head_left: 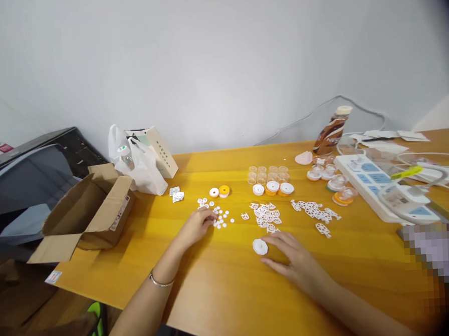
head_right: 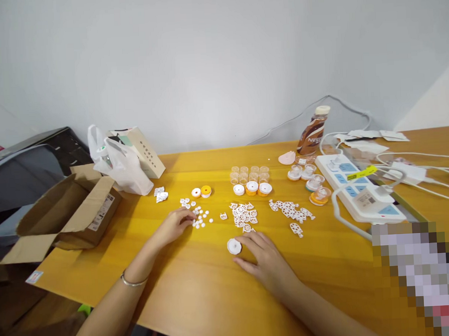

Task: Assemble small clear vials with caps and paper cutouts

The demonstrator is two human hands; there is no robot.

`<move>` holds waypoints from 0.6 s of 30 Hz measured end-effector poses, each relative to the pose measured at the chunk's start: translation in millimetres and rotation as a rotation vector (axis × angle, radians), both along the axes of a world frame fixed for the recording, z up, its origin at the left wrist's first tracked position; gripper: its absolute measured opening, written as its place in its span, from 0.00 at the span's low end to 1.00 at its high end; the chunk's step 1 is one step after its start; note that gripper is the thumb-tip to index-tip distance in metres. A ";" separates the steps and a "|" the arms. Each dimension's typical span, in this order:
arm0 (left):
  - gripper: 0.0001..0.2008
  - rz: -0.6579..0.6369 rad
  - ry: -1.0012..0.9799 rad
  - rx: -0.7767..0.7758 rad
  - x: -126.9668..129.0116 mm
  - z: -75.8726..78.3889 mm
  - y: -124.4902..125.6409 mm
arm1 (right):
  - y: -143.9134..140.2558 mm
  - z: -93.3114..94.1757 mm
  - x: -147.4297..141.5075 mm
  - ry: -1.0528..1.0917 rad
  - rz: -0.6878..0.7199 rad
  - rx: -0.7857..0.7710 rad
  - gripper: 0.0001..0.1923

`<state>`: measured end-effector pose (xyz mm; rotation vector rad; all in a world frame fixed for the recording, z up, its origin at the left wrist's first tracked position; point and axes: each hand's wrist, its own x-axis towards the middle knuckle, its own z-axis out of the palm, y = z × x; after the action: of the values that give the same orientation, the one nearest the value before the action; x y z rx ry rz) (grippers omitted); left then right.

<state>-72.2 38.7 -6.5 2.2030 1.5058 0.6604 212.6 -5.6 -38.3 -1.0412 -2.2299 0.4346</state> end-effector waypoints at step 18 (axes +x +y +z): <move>0.08 -0.115 0.146 0.124 4.3 -3.1 3.2 | 3.6 -3.3 -3.0 0.010 0.013 -0.003 0.12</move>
<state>-67.9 41.9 -9.6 2.4584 1.4276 0.5814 209.6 -2.0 -41.6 -1.0242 -2.2285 0.4481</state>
